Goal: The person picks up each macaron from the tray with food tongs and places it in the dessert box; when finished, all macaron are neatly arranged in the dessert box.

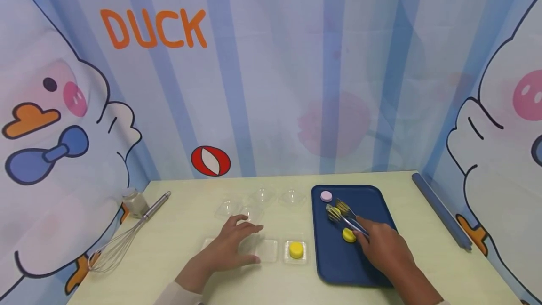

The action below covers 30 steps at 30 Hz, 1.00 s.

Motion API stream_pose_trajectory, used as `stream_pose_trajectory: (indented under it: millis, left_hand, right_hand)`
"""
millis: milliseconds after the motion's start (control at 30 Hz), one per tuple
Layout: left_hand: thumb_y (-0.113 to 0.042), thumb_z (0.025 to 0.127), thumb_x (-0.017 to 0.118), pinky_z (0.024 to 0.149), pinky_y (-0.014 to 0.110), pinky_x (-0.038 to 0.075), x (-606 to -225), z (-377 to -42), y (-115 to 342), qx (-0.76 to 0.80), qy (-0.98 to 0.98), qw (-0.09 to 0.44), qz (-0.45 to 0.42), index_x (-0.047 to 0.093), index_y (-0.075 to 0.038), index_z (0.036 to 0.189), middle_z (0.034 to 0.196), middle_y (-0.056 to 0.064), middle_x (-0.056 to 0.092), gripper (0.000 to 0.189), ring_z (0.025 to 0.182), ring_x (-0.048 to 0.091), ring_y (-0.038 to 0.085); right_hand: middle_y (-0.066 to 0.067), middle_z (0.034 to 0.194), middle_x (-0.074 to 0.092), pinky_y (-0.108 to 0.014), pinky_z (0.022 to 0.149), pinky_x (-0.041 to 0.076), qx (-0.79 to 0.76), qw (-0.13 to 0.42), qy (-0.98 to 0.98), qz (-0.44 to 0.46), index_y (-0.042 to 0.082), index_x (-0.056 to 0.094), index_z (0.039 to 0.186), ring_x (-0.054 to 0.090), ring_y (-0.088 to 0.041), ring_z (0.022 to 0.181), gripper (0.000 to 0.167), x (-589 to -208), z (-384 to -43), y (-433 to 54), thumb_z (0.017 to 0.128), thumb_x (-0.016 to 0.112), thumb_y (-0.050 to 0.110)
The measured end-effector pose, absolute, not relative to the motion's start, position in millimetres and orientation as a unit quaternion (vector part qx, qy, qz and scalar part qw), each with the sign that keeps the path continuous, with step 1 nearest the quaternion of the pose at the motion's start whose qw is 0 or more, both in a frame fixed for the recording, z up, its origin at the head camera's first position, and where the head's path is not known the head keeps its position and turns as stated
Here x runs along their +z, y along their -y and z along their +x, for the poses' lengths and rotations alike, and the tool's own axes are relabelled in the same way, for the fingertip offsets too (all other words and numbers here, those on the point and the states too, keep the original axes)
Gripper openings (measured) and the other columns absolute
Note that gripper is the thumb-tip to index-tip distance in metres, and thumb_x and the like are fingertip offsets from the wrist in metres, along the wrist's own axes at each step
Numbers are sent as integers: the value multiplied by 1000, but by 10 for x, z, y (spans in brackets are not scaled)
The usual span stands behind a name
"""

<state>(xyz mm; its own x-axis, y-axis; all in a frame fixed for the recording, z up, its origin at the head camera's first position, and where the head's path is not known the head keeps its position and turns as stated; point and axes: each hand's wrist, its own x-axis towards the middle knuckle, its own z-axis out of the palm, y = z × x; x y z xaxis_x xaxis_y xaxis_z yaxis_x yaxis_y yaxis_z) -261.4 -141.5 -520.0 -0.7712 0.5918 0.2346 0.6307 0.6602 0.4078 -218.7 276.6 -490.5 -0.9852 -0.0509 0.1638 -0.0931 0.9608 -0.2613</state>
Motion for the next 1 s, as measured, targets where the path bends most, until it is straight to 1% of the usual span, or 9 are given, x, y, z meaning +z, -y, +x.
stream_pose_trajectory:
  millis: [133,233,367,500,667,733,800,867,1000]
  left_hand:
    - [-41,84,94,129,68,29,-5207,-2609,1410,-243,911,35,-331,66,-17,150,141,1,74,75,152,43,39]
    - [-41,85,94,129,70,26,-5206,-2603,1407,-245,912,30,-328,66,-17,150,142,2,73,75,153,43,39]
    - [-41,85,94,130,75,20,-5199,-2601,1407,-247,913,26,-324,65,-17,150,143,2,73,75,153,43,39]
    - [-40,85,94,130,76,19,-5190,-2605,1406,-246,913,27,-323,65,-16,150,142,2,73,75,152,43,39]
    - [-40,85,94,131,74,19,-5175,-2600,1402,-245,916,23,-317,65,-17,151,141,2,73,75,152,43,38]
    - [-40,85,94,131,75,19,-5174,-2600,1400,-246,916,24,-317,65,-17,151,140,2,73,75,152,43,38]
    - [-40,85,94,131,75,19,-5175,-2600,1399,-247,915,26,-318,65,-16,151,140,3,74,75,151,44,38]
    - [-40,85,94,130,76,20,-5176,-2600,1400,-245,915,30,-320,66,-16,150,139,3,74,75,150,44,38]
    - [-41,85,94,131,74,20,-5173,-2593,1405,-244,917,25,-314,65,-18,151,140,2,73,76,151,44,37]
  right_hand:
    - [-28,127,77,-61,79,61,129,85,987,46,2,70,142,77,-48,108,46,-4894,-2187,-2769,104,74,28]
    - [-26,126,78,-59,77,61,128,87,987,53,2,71,141,78,-45,106,46,-4870,-2182,-2760,104,74,29]
    - [-25,125,79,-55,73,60,129,93,985,60,3,71,142,78,-42,103,47,-4831,-2158,-2722,104,74,31]
    - [-24,124,79,-53,69,59,135,112,982,72,4,71,142,78,-41,101,47,-4802,-2107,-2666,102,76,29]
    - [-23,124,80,-57,75,61,146,133,976,92,6,72,141,79,-41,104,46,-4770,-2040,-2566,101,78,28]
    - [-22,126,79,-59,80,62,147,139,974,102,8,72,142,79,-41,106,46,-4758,-2017,-2519,101,78,30]
    - [-21,127,80,-59,82,63,147,146,972,110,10,72,142,79,-40,106,46,-4748,-1991,-2470,101,78,30]
    - [-20,128,80,-58,82,63,146,155,970,117,12,72,143,80,-39,106,46,-4735,-1962,-2420,101,79,31]
    - [-16,126,81,-53,76,63,148,165,967,125,15,74,142,81,-34,101,44,-4707,-1907,-2318,101,79,31]
